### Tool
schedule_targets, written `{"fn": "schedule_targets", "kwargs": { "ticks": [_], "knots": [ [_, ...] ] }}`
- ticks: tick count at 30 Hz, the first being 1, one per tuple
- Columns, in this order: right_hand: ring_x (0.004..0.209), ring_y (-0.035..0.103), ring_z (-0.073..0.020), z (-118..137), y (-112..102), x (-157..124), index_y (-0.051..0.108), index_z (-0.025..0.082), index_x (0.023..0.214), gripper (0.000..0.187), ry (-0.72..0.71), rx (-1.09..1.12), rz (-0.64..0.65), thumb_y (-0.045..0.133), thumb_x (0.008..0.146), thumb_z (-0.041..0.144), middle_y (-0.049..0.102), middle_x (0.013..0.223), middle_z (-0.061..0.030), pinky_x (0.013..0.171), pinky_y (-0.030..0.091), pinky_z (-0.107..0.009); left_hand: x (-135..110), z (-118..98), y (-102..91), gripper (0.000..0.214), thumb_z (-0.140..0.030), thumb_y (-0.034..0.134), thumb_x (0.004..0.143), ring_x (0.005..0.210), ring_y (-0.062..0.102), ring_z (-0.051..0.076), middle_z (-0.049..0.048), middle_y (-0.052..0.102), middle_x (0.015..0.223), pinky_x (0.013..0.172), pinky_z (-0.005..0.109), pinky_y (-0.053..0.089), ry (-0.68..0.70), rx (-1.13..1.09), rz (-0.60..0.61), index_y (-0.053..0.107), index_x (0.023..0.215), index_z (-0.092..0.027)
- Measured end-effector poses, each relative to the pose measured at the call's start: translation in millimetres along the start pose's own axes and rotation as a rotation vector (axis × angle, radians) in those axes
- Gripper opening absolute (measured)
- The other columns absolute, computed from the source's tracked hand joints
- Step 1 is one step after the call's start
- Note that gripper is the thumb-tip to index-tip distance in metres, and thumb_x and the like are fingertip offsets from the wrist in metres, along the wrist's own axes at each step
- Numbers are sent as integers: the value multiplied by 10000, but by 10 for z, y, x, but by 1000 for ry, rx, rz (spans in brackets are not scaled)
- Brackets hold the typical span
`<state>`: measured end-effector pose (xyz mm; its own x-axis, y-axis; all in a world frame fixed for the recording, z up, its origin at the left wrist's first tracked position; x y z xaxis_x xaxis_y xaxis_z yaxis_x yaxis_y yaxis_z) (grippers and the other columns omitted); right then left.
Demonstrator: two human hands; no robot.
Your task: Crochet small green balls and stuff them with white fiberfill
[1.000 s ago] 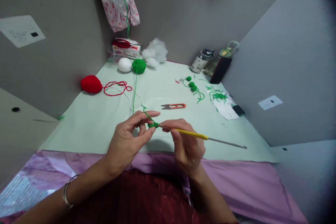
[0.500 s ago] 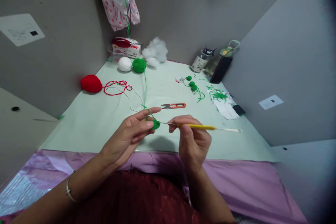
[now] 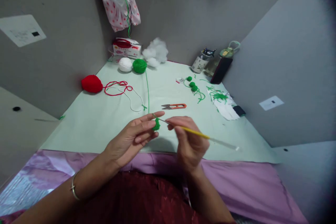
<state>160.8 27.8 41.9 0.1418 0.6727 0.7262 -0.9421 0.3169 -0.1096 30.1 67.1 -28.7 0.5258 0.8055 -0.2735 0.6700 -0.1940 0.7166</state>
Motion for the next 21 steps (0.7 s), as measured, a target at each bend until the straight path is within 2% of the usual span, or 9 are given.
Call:
{"fn": "schedule_targets", "kwargs": {
  "ticks": [1, 3, 6, 10, 12, 16, 21],
  "knots": [
    [774, 687, -168, -84, -24, 23, 783, 299, 1084, 253, 94, 103, -29, 595, 1003, 150, 767, 922, -24, 705, 577, -341, -2, -27, -8, 276, -229, 861, 808, 447, 187, 11, -135, 366, 520, 861, 237, 543, 25, 9, -8, 832, 1077, -172],
    [720, 662, -148, -202, 6, 40, 789, 279, 1007, 208, 231, 249, -29, 596, 1013, 202, 759, 889, -16, 670, 558, -318, -10, -91, -10, 298, -205, 857, 810, 468, 282, 15, -96, 517, 599, 775, 200, 530, 104, 87, -21, 827, 1106, -204],
    [819, 699, -159, -259, 105, 26, 796, 270, 996, 155, 298, 264, 43, 643, 994, 246, 778, 932, -23, 734, 577, -314, -28, -154, 46, 356, -222, 866, 806, 589, 482, 53, -22, 698, 838, 617, 179, 462, 218, 240, -4, 812, 1156, -247],
    [748, 685, -145, -379, 90, -23, 780, 253, 1005, 144, 389, 337, 0, 643, 997, 295, 779, 924, -26, 707, 580, -305, -49, -164, 72, 303, -282, 800, 880, 667, 561, 96, 18, 736, 940, 778, 273, 512, 236, 301, 13, 800, 1179, -240],
    [722, 686, -141, -420, 96, -30, 767, 237, 989, 160, 426, 426, -2, 632, 1003, 322, 778, 910, -31, 698, 583, -303, -57, -166, 54, 311, -285, 801, 873, 724, 593, 119, 29, 727, 959, 775, 280, 502, 216, 303, 10, 798, 1182, -243],
    [714, 701, -141, -389, 93, -13, 743, 226, 977, 179, 435, 464, 12, 595, 1025, 316, 779, 895, -31, 694, 595, -306, -79, -223, -12, 355, -265, 835, 833, 840, 613, 142, 14, 663, 921, 754, 245, 474, 238, 350, -30, 802, 1186, -271],
    [757, 710, -141, -164, 45, 20, 740, 246, 1027, 207, 289, 210, 76, 535, 1047, 226, 771, 948, -23, 728, 608, -315, -120, -313, -39, 384, -246, 844, 811, 862, 590, 153, 1, 642, 882, 808, 262, 488, 327, 489, -77, 800, 1191, -282]
  ]
}}
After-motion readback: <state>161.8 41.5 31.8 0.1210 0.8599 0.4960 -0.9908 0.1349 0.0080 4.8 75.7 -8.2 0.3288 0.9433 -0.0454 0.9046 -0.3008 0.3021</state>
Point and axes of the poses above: each hand's wrist, its own x-axis towards the middle knuckle, its own y-axis out of the palm, z = x × y, the point moved 9 cm from there along x, towards the middle knuckle
